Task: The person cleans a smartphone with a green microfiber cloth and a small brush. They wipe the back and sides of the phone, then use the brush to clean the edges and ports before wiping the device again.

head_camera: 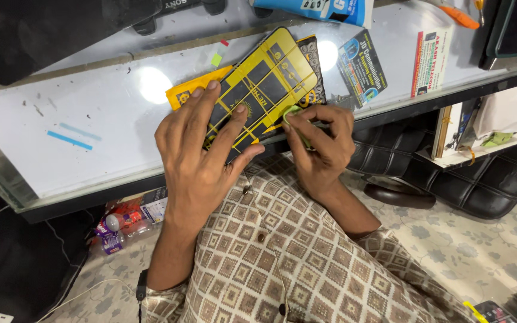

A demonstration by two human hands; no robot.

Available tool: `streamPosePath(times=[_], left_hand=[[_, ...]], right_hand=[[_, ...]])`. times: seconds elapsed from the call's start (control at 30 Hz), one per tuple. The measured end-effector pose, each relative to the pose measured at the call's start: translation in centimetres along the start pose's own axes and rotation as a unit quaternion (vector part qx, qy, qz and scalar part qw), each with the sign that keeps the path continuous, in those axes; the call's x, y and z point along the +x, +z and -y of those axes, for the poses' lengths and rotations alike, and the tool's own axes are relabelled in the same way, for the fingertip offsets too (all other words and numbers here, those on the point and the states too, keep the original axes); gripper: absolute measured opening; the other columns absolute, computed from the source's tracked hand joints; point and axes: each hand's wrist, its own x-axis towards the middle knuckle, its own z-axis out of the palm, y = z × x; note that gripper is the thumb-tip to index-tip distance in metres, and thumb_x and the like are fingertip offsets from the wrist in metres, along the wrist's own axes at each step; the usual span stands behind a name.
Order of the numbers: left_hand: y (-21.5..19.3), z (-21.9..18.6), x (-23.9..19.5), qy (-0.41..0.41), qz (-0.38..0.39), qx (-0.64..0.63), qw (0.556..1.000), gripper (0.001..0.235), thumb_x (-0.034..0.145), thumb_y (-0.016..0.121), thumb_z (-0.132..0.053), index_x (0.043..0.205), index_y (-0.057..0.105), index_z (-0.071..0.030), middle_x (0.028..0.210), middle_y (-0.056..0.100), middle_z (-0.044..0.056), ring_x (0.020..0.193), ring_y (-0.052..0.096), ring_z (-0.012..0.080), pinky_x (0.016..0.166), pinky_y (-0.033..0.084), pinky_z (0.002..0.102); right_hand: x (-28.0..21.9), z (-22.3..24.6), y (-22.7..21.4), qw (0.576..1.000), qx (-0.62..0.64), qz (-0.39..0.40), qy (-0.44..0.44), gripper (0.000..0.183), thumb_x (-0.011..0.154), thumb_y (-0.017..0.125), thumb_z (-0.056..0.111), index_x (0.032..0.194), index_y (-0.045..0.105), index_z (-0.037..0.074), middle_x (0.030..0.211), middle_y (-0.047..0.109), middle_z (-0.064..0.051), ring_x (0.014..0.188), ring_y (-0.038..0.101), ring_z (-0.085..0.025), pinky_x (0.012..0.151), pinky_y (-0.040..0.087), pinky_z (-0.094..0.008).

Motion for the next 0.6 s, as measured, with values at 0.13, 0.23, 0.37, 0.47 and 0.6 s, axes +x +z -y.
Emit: streamPosePath(times=[0.13, 0.23, 0.37, 0.47, 0.6], left_hand=[[0.2, 0.2, -0.1, -0.002, -0.002, 0.0, 1.0, 0.06, 0.087, 0.089, -0.046, 0.133, 0.072, -0.013, 0.152, 0.053, 0.016, 0.138, 0.052, 0.0338, 0.114, 0.037, 0.05], [0.3, 0.2, -0.4, -0.008, -0.003, 0.004, 1.0, 0.06, 0.086, 0.089, -0.048, 0.133, 0.072, -0.014, 0.153, 0.053, 0.015, 0.138, 0.052, 0.0335, 0.115, 0.037, 0.05], [0.7, 0.4, -0.5, -0.008, -0.007, 0.011, 1.0, 0.06, 0.086, 0.088, -0.049, 0.132, 0.072, -0.015, 0.153, 0.052, 0.014, 0.14, 0.051, 0.0331, 0.115, 0.036, 0.051], [0.8, 0.5, -0.7, -0.005, -0.008, 0.015, 1.0, 0.06, 0.088, 0.087, -0.051, 0.133, 0.072, -0.015, 0.154, 0.052, 0.014, 0.14, 0.051, 0.0328, 0.116, 0.036, 0.051], [0.7, 0.4, -0.7, -0.003, -0.007, 0.02, 1.0, 0.059, 0.089, 0.087, -0.051, 0.133, 0.073, -0.015, 0.155, 0.051, 0.013, 0.141, 0.051, 0.0325, 0.116, 0.036, 0.051]], right_hand=[[-0.2, -1.0, -0.3, 0.948, 0.256, -0.144, 0.124, 0.007, 0.092, 0.072, 0.004, 0.097, 0.068, 0.001, 0.111, 0.066, -0.014, 0.097, 0.07, -0.019, 0.082, 0.063, -0.035], [-0.3, -1.3, -1.1, 0.862, 0.436, -0.201, 0.161, 0.01, 0.094, 0.067, 0.009, 0.092, 0.057, 0.007, 0.114, 0.065, -0.014, 0.108, 0.071, -0.022, 0.094, 0.064, -0.039], [-0.8, -1.7, -1.6, 0.874, 0.457, -0.12, 0.111, 0.016, 0.095, 0.065, 0.008, 0.085, 0.053, 0.009, 0.108, 0.071, -0.014, 0.102, 0.072, -0.022, 0.094, 0.064, -0.042], [-1.2, -1.6, -1.1, 0.917, 0.379, -0.018, 0.12, 0.015, 0.094, 0.07, 0.003, 0.086, 0.057, 0.005, 0.093, 0.075, -0.008, 0.08, 0.074, -0.015, 0.075, 0.061, -0.034], [-1.3, -0.2, -1.2, 0.994, 0.103, 0.04, 0.012, 0.022, 0.087, 0.084, -0.003, 0.104, 0.07, -0.002, 0.109, 0.07, -0.015, 0.094, 0.074, -0.024, 0.078, 0.063, -0.029]])
